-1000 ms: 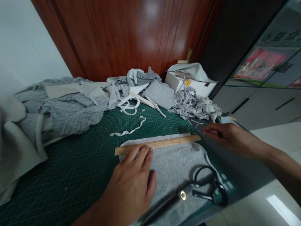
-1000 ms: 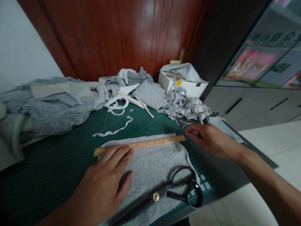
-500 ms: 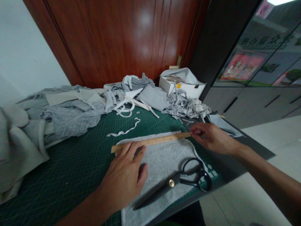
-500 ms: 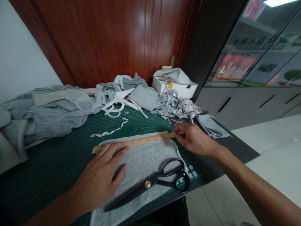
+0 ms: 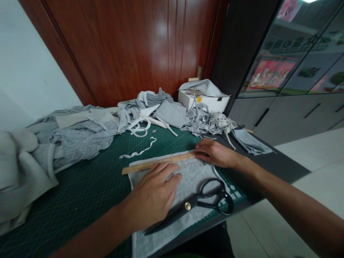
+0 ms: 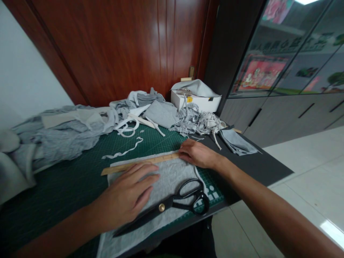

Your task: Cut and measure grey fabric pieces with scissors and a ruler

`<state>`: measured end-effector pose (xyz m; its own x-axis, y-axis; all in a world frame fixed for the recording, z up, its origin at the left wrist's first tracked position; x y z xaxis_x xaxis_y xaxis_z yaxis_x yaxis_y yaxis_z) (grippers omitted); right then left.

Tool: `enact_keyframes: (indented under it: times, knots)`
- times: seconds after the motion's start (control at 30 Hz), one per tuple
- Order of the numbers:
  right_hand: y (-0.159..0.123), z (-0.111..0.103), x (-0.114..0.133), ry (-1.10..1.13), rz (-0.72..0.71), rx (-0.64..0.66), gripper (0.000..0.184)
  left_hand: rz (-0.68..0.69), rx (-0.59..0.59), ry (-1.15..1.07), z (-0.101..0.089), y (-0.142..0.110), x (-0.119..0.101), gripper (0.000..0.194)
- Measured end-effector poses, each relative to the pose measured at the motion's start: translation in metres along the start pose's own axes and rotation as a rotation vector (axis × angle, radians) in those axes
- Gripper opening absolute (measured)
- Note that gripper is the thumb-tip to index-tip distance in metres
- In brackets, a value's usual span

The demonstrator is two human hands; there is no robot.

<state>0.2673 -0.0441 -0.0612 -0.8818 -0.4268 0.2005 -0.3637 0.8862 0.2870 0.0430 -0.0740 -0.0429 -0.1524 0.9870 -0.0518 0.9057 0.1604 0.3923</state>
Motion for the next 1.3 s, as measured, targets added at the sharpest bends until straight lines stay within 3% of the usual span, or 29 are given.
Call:
enact_keyframes:
  times: [0.13,0.23,0.43,0.53,0.63,0.8,1.0,1.13,1.3]
  knots:
    - [0.006,0.005,-0.007,-0.039,0.052,-0.075,0.028,0.081,0.072,-0.138,0.017,0.026,-0.009,0.035]
    - [0.01,0.004,-0.019,-0.056,0.144,-0.154,0.03,0.067,0.096,-0.132,0.028,0.036,0.0,0.036]
    - [-0.01,-0.01,-0.052,-0.063,0.358,-0.277,0.027,-0.16,0.124,0.015,0.031,0.014,0.041,0.04]
    - [-0.024,-0.014,-0.065,-0.067,0.424,-0.294,0.026,-0.179,0.15,0.028,0.031,0.006,0.05,0.04]
    - [-0.032,-0.012,-0.073,-0.076,0.466,-0.282,0.026,-0.085,0.178,-0.053,0.036,0.021,0.042,0.04]
    - [-0.039,-0.015,-0.075,-0.095,0.535,-0.29,0.024,0.065,0.191,-0.208,0.049,0.068,0.021,0.037]
    - [-0.062,-0.042,-0.05,-0.105,0.583,-0.361,0.03,0.007,0.306,-0.221,0.069,0.088,0.021,0.054]
    - [-0.078,-0.043,-0.016,0.102,0.533,-0.224,0.034,-0.022,0.387,-0.178,0.074,0.085,0.019,0.056]
    - [-0.085,-0.039,0.034,0.251,0.373,-0.067,0.028,-0.003,0.368,-0.135,0.077,0.084,0.017,0.063]
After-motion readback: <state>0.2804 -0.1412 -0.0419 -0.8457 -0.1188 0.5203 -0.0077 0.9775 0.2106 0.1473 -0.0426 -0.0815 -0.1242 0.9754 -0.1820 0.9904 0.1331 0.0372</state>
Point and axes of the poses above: each hand's wrist, its own y-axis towards the middle knuckle, its own z-axis out of the palm, x = y × z, the point moved 7 cm from there along y, towards the middle knuckle, and after that the axes turned 10 degrees about z, right-handed, at the moved point
